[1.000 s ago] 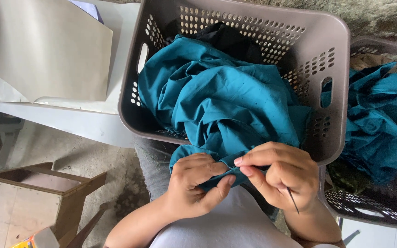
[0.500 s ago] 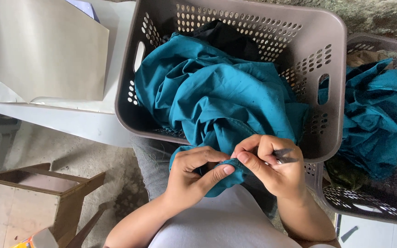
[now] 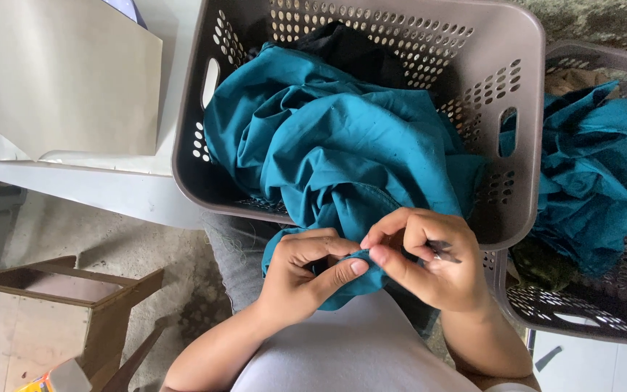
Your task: Inspecting a teal garment for loose threads and trimming them with small scissors
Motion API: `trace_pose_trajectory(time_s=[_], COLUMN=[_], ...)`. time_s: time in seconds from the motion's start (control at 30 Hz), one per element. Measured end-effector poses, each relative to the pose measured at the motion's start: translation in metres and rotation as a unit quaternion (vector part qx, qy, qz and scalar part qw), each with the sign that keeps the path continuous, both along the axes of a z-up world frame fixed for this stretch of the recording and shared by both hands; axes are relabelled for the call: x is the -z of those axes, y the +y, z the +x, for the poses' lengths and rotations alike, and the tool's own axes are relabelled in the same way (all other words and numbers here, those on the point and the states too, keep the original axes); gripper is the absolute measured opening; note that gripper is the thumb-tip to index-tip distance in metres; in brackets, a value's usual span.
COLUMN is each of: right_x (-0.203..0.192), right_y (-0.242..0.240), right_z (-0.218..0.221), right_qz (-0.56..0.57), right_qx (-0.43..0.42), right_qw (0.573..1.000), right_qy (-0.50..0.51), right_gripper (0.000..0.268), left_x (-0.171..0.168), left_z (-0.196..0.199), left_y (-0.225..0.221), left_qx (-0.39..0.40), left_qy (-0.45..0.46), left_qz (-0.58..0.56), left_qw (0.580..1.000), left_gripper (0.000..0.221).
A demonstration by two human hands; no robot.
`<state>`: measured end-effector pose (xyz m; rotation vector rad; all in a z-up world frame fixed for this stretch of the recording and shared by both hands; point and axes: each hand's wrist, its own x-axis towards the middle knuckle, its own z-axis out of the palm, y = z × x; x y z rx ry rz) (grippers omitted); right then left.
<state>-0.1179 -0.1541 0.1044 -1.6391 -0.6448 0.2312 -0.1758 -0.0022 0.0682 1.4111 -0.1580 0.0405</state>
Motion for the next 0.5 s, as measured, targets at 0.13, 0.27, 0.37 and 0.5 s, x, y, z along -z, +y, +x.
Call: trace_pose_trajectory(time_s=[0.13,0.27,0.37,0.5], right_x=[-0.004,-0.003,-0.003,0.002], right_y=[0.003,-0.001,-0.002,0.001], right_z=[-0.001,-0.009,-0.012,-0.014], right_qz=[-0.016,-0.025,-0.063,-0.133], right_qx=[0.037,0.139,0.126,0.122], right_qw=[0.999,0.985,0.966,0.933], right_qy=[-0.009,-0.095,-0.216,-0.313], right_gripper=[0.038,0.035,0.038,0.042], left_x=[0.003,0.005,0.006,0.009], left_z=[0.0,0.001,0.002,0.003], left_y=[-0.001,-0.004,-0.005,-0.007], left_qx=[0.014,-0.019,-0.035,-0.058], left_qy=[0.005,0.022,0.028,0.009], left_qz=[-0.013,-0.033,-0.022,0.007], left_qw=[1.0,0.999,0.999,0.998], left_gripper=[0.013,0.008,0.007,0.006])
